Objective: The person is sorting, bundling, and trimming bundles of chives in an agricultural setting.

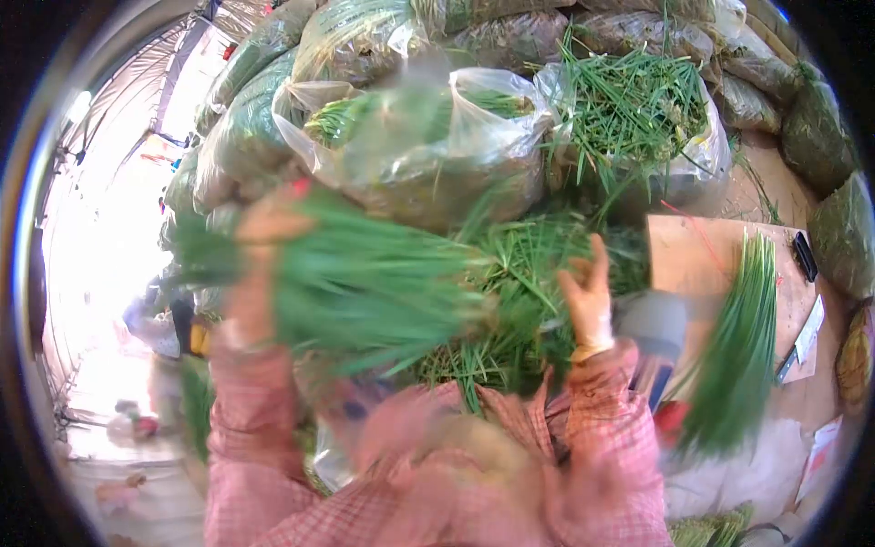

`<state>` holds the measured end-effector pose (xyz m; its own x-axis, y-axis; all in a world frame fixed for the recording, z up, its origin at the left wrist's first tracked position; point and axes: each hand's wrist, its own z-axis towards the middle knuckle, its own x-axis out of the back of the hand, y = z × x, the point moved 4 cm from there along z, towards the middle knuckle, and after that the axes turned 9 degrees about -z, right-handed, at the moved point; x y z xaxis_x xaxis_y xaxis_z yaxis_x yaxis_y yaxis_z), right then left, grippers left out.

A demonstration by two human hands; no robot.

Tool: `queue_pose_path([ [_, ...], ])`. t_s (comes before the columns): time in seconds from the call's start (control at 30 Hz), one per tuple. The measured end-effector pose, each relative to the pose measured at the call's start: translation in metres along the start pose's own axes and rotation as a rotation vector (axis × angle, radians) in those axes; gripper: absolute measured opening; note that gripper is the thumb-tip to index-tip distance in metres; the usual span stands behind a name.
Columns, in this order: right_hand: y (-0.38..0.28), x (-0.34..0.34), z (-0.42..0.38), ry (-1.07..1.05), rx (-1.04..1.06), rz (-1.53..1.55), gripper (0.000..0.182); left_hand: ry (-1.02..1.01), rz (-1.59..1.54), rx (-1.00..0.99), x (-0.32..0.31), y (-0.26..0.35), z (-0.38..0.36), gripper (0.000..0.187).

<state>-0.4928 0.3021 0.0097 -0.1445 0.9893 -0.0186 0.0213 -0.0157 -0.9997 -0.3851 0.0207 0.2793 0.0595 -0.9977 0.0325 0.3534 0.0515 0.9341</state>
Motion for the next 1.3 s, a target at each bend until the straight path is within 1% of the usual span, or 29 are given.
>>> queue_pose_path([
  [0.07,-0.004,-0.004,0.003,-0.03,0.008,-0.066,0.072,0.142,0.046,0.051,0.006,-0.02,-0.013,0.058],
  [0.1,-0.01,-0.004,0.0,-0.023,-0.002,-0.065,0.071,0.226,-0.012,0.068,0.002,-0.012,-0.013,0.06],
  [0.2,-0.001,-0.003,-0.005,-0.027,-0.051,-0.002,0.072,0.628,-0.08,0.227,-0.022,0.018,-0.001,0.048],
  [0.23,0.012,-0.008,-0.004,-0.072,-0.089,0.041,0.073,0.595,-0.119,0.167,-0.014,0.014,-0.005,0.048],
  [0.27,0.021,-0.014,-0.002,-0.08,-0.061,-0.026,0.073,0.56,-0.159,0.109,-0.006,0.01,-0.009,0.047],
  [0.3,0.03,-0.017,0.002,-0.087,-0.029,-0.096,0.073,0.364,-0.216,-0.03,0.022,-0.021,-0.026,0.051],
  [0.33,0.025,-0.023,0.007,-0.084,-0.005,-0.166,0.072,0.393,-0.11,0.01,0.017,-0.012,-0.022,0.048],
  [0.37,0.018,-0.02,0.005,-0.08,0.04,-0.069,0.072,0.418,-0.004,0.052,0.012,-0.002,-0.017,0.046],
  [0.4,0.018,-0.015,-0.002,-0.061,-0.013,-0.065,0.07,0.441,0.1,0.097,0.008,0.007,-0.013,0.046],
  [0.47,0.016,-0.008,0.002,-0.038,-0.072,-0.052,0.068,0.319,-0.091,-0.045,0.027,0.019,-0.03,0.047],
  [0.5,0.022,-0.006,0.011,-0.042,-0.058,-0.156,0.061,0.245,0.053,-0.025,0.023,0.025,-0.03,0.044],
  [0.57,-0.047,-0.028,0.024,-0.061,0.05,0.058,0.057,0.063,0.303,-0.015,0.021,0.034,-0.034,0.045],
  [0.6,-0.106,-0.051,0.023,-0.099,0.188,0.123,0.058,-0.048,0.401,-0.005,0.019,0.035,-0.037,0.046],
  [0.63,-0.159,-0.078,0.013,-0.243,0.21,0.36,0.06,-0.018,0.191,-0.095,-0.007,0.037,-0.031,0.041],
  [0.67,-0.214,-0.098,-0.002,-0.484,0.275,0.36,0.059,-0.096,0.183,-0.106,-0.016,0.044,-0.03,0.04],
  [0.73,-0.27,-0.149,-0.03,-0.825,0.586,0.197,0.066,-0.246,0.167,-0.154,-0.027,0.058,-0.032,0.039],
  [0.77,-0.267,-0.185,-0.045,-0.968,0.703,0.355,0.067,-0.219,0.11,-0.183,-0.026,0.066,-0.037,0.039],
  [0.8,-0.254,-0.201,-0.057,-1.154,0.687,0.386,0.069,-0.192,-0.145,-0.247,-0.026,0.073,-0.039,0.037],
  [0.83,-0.244,-0.216,-0.07,-1.338,0.655,0.403,0.07,-0.151,-0.111,-0.356,-0.017,0.086,-0.043,0.037],
  [0.87,-0.225,-0.222,-0.088,-1.555,0.48,0.279,0.072,-0.183,-0.234,-0.362,0.006,0.095,-0.054,0.037],
  [0.93,-0.166,-0.222,-0.123,-1.668,0.406,0.302,0.071,0.228,-0.167,-0.369,0.036,0.105,-0.084,0.035],
  [1.0,-0.11,-0.214,-0.169,-1.759,0.237,0.29,0.068,0.034,-0.151,-0.228,0.077,0.098,-0.114,0.035],
  [1.07,-0.087,-0.199,-0.177,-1.791,-0.112,0.324,0.068,0.033,-0.162,-0.125,0.095,0.078,-0.137,0.036],
  [1.1,-0.082,-0.196,-0.174,-1.753,-0.024,0.253,0.068,0.141,-0.177,-0.097,0.094,0.067,-0.147,0.036],
  [1.13,-0.075,-0.193,-0.172,-1.77,-0.044,0.217,0.068,0.245,-0.192,-0.063,0.093,0.057,-0.156,0.036],
  [1.17,-0.068,-0.191,-0.167,-1.781,-0.062,0.179,0.069,0.355,-0.208,-0.104,0.094,0.048,-0.161,0.036],
  [1.23,-0.069,-0.187,-0.152,-1.772,-0.086,0.081,0.07,0.491,-0.362,-0.135,0.089,0.037,-0.165,0.036],
  [1.27,-0.065,-0.189,-0.143,-1.771,0.038,-0.048,0.067,0.561,-0.441,-0.148,0.09,0.032,-0.166,0.036],
  [1.3,-0.058,-0.19,-0.137,-1.824,-0.095,0.028,0.066,0.53,-0.447,-0.163,0.091,0.031,-0.166,0.035],
])
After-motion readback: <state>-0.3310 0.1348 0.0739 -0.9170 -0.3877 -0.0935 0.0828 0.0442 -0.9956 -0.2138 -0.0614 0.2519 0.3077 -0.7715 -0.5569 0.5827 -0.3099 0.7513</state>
